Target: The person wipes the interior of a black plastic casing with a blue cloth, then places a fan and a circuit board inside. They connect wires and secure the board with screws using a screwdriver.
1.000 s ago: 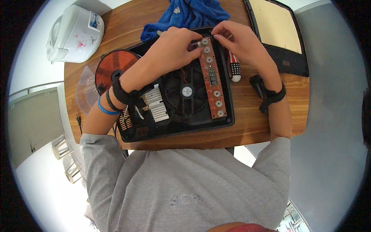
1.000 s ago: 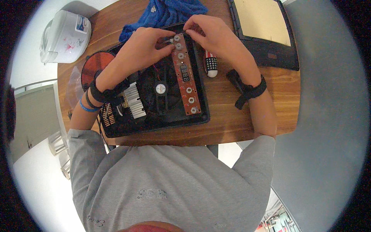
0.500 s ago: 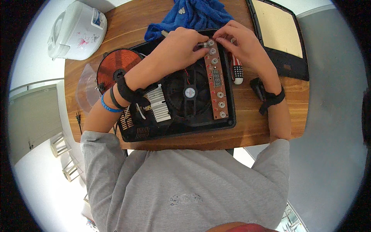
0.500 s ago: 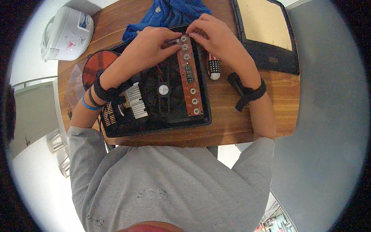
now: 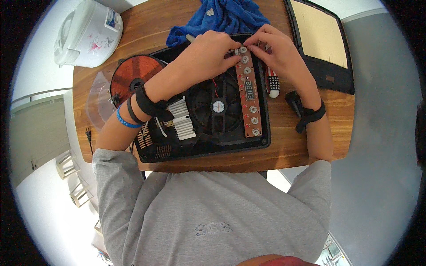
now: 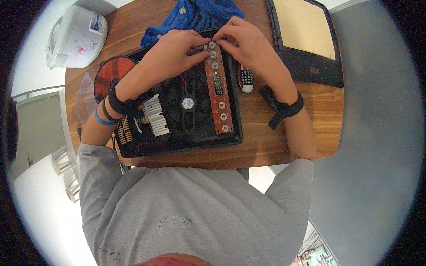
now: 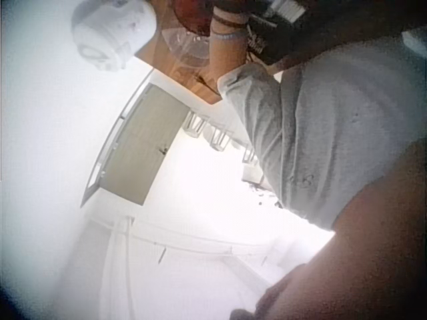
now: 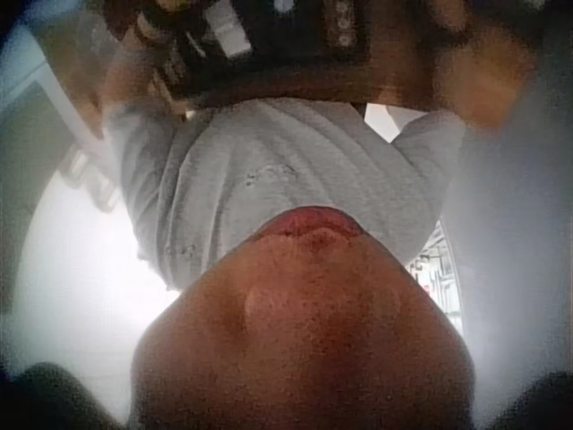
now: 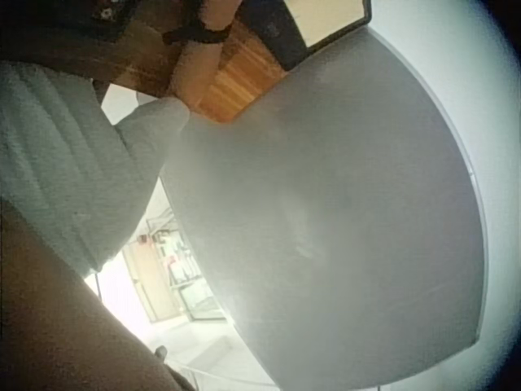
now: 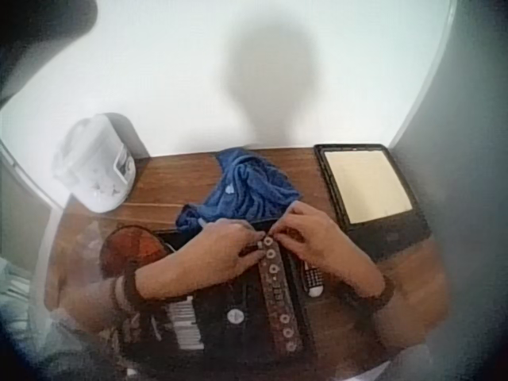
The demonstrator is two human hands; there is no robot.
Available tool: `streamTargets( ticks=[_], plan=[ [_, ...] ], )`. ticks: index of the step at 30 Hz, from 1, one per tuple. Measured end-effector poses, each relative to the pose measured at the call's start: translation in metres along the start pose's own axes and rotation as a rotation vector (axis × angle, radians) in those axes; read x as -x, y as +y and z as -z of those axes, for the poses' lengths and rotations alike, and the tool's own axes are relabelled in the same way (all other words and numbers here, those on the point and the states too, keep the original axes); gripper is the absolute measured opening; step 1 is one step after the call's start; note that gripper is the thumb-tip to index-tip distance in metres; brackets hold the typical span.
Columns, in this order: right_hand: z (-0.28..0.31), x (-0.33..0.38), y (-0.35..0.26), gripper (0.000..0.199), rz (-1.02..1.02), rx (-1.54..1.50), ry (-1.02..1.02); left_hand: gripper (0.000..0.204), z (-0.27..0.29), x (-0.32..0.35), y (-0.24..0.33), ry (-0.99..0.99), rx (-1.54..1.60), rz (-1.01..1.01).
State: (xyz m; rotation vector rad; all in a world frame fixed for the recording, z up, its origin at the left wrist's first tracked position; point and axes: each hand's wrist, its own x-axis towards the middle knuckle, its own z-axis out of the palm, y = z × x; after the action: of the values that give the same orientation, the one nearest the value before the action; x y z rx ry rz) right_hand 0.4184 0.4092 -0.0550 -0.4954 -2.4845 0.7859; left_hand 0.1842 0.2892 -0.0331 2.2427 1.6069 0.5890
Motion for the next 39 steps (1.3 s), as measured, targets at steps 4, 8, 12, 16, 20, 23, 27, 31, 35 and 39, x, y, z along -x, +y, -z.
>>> streamTargets(
  ticks=[4,8,12,16,20,23,27,31,35,39],
  plan=[
    [0.000,0.000,-0.002,0.013,-0.001,0.017,-0.001,0.036,0.000,0.000,0.003,-0.020,-0.006,0.036],
    [0.001,0.000,-0.004,0.014,-0.031,0.023,-0.003,0.036,-0.003,0.001,0.001,0.009,-0.020,0.012],
    [0.003,-0.001,-0.007,0.017,-0.087,-0.010,-0.036,0.036,-0.001,0.000,0.003,-0.033,0.017,0.050],
    [0.004,-0.002,-0.009,0.017,-0.085,-0.012,-0.029,0.037,-0.001,0.002,0.001,-0.011,0.002,0.026],
    [0.005,-0.002,-0.009,0.018,-0.057,-0.020,-0.027,0.041,-0.002,0.004,-0.001,0.006,-0.010,-0.001],
    [0.008,0.001,-0.004,0.019,-0.130,-0.085,0.021,0.045,0.001,0.006,0.005,0.008,-0.064,0.002],
    [0.031,0.012,0.003,0.020,-0.170,0.070,-0.105,0.048,0.006,0.010,0.014,0.035,-0.021,-0.073],
    [0.050,0.024,-0.007,0.031,-0.217,0.100,-0.454,0.048,0.000,0.013,0.007,0.014,-0.052,-0.090],
    [0.039,0.021,-0.009,0.047,-0.279,0.133,-0.574,0.050,0.009,0.009,0.015,-0.072,-0.107,-0.017],
    [0.036,0.020,-0.011,0.056,-0.262,0.185,-0.558,0.053,0.009,0.010,0.010,-0.074,-0.063,-0.097]
  ],
)
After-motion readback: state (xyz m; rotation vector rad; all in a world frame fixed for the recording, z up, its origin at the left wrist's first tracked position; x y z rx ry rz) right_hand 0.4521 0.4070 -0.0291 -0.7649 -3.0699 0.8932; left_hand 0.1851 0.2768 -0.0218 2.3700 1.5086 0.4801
